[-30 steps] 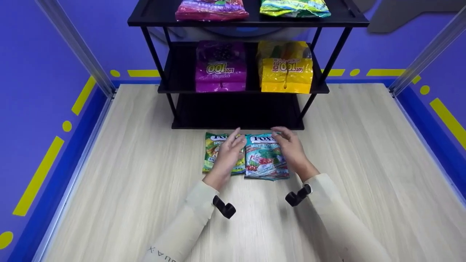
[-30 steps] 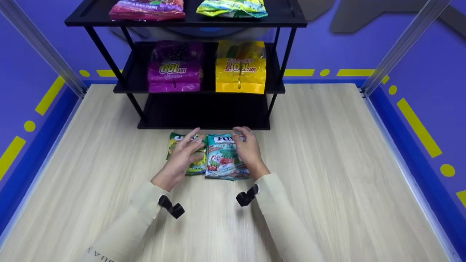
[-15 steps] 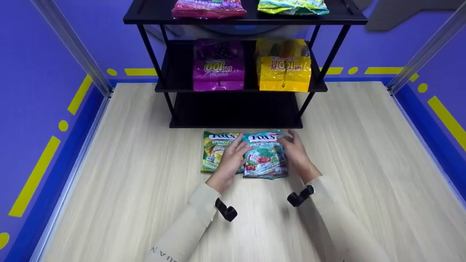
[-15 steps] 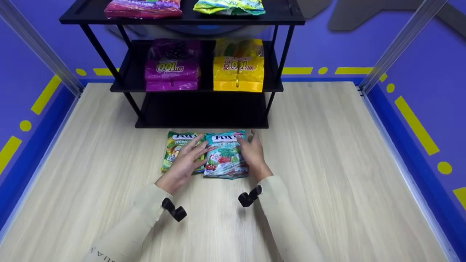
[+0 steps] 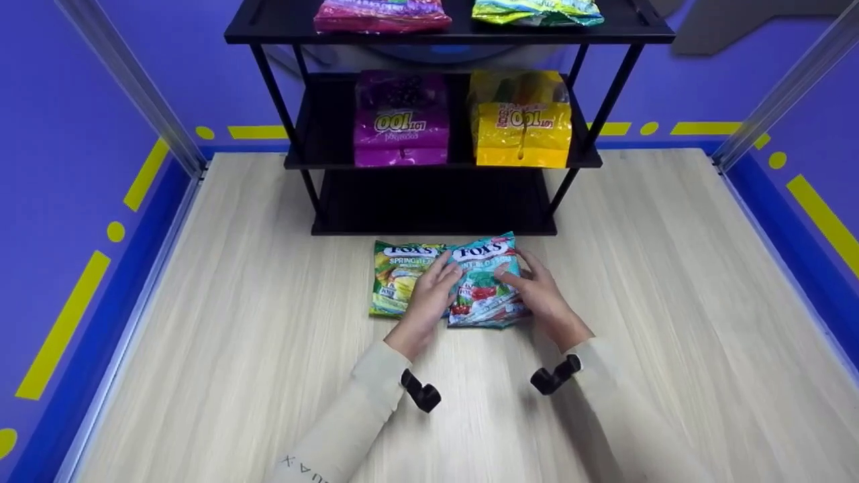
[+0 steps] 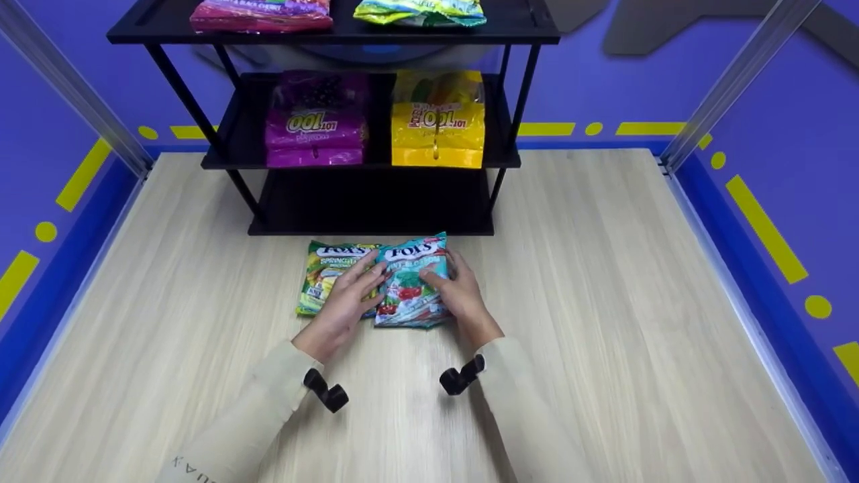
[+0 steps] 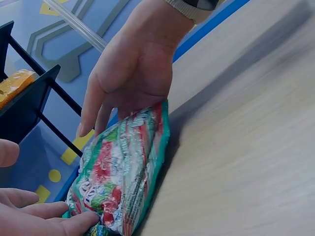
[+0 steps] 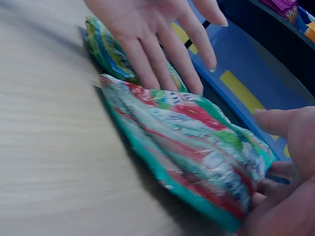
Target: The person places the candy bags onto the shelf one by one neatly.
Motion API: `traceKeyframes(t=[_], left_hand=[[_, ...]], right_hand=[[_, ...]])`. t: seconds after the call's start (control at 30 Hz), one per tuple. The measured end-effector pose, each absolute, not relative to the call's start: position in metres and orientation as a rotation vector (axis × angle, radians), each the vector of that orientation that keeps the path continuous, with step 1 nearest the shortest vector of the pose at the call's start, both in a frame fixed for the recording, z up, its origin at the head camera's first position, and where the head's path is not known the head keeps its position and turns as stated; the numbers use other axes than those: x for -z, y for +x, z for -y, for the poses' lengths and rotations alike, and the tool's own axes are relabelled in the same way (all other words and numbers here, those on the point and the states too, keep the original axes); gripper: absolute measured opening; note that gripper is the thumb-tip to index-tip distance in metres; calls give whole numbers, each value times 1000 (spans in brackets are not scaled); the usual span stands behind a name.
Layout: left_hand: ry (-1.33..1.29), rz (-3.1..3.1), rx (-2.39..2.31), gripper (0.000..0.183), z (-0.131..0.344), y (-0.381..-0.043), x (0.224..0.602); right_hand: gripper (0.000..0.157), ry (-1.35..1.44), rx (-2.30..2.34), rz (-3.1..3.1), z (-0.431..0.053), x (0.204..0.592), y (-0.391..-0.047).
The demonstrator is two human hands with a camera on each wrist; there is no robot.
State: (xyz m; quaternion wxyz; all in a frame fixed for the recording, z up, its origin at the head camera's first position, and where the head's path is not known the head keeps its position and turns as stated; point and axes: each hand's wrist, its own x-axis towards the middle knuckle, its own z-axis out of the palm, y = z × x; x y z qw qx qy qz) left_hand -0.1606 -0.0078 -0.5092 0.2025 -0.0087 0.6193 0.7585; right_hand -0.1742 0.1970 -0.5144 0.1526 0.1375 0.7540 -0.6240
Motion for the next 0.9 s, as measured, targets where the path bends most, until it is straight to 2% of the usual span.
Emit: traceKeyframes(t=[0.17,0.43,0.67,0.9], left_hand=[[-20,-1735,-2137,58,4,-161,509],[63,-1936,-2153,60,-4,-159,510],[-52,-1875,-2159,61,-16,-161,519],[-169,-1584,-2320,52,-24,-161,523]], right_hand=[[82,392,1789,-2230,-193,518,-170],[72,469,1904,-2228,-199,509,-170],[70,462,2014,-2162,-202,494,-171],[69,481,2044,-2140,-200,489,-177]])
